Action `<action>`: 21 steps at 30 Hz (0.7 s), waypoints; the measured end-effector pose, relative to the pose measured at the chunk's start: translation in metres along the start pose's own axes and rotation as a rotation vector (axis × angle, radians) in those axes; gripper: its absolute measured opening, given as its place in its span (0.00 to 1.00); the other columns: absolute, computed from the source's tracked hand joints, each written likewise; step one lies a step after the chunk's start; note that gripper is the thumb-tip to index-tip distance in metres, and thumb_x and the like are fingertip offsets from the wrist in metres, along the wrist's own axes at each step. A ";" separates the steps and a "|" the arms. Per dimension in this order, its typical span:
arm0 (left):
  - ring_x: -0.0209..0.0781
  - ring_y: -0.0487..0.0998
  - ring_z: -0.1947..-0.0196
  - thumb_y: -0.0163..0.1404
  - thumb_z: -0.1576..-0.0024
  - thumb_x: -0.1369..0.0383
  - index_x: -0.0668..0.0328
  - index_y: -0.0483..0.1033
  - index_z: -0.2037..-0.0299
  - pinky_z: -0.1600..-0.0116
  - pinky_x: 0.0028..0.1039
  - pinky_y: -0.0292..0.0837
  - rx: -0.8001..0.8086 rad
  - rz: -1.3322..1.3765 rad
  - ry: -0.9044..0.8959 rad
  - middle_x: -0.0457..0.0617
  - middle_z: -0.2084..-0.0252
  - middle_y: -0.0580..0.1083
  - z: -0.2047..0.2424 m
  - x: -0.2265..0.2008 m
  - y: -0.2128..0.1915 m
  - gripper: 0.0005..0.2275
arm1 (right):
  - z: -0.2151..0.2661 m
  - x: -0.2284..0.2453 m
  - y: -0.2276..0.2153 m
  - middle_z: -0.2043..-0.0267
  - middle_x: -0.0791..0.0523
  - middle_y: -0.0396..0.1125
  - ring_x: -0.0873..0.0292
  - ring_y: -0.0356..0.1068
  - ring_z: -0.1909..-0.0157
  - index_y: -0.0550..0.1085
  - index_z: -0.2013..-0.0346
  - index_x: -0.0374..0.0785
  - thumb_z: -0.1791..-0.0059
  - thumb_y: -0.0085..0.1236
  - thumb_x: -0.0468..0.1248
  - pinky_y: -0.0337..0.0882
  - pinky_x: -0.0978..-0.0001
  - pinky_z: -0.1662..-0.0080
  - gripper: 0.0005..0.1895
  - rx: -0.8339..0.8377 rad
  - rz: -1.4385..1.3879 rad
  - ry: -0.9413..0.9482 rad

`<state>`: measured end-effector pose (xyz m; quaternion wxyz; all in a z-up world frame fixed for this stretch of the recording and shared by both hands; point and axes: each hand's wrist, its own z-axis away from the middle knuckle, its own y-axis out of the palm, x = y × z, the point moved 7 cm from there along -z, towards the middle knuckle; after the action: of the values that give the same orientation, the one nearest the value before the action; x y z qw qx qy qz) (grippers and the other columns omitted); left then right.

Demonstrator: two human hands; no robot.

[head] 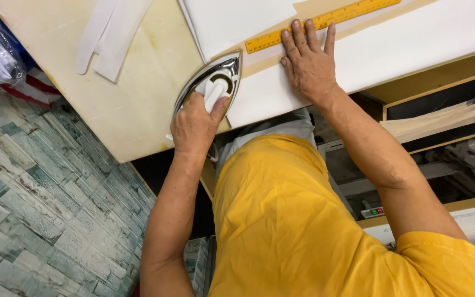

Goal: The person irons a white fabric on a table using an iron and a ruler, then uses scissors to trim the edges of the fabric.

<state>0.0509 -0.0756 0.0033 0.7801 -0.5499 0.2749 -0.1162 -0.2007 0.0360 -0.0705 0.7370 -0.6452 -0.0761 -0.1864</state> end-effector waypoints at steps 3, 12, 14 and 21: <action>0.59 0.75 0.82 0.38 0.39 0.35 0.60 0.68 0.68 0.81 0.47 0.66 -0.083 -0.043 0.058 0.55 0.80 0.72 -0.003 -0.003 -0.001 0.31 | -0.001 0.000 0.000 0.20 0.40 0.46 0.31 0.39 0.22 0.54 0.22 0.32 0.35 0.37 0.44 0.32 0.16 0.35 0.29 0.027 -0.017 0.012; 0.61 0.76 0.80 0.37 0.40 0.34 0.60 0.68 0.67 0.80 0.50 0.67 -0.026 -0.012 0.014 0.55 0.79 0.72 0.006 0.009 -0.001 0.32 | 0.010 -0.020 -0.024 0.22 0.33 0.52 0.23 0.48 0.25 0.58 0.22 0.26 0.35 0.39 0.43 0.30 0.13 0.39 0.29 -0.038 -0.003 0.021; 0.61 0.76 0.79 0.35 0.39 0.35 0.61 0.68 0.66 0.79 0.50 0.67 0.036 0.019 -0.003 0.56 0.77 0.73 0.010 0.010 -0.005 0.31 | 0.008 -0.028 0.003 0.17 0.62 0.16 0.53 0.20 0.14 0.29 0.19 0.53 0.35 0.14 0.58 0.21 0.30 0.25 0.32 0.418 0.134 0.288; 0.60 0.74 0.79 0.38 0.39 0.35 0.61 0.66 0.69 0.77 0.50 0.67 0.051 0.042 -0.032 0.55 0.79 0.71 0.023 0.024 -0.010 0.31 | -0.004 0.023 0.010 0.19 0.44 0.39 0.35 0.35 0.21 0.51 0.21 0.34 0.34 0.37 0.47 0.30 0.17 0.34 0.30 0.083 -0.006 0.035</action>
<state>0.0847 -0.0721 0.0107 0.8005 -0.5256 0.2708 -0.0983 -0.1763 0.0292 -0.0718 0.7638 -0.6105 -0.0729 -0.1965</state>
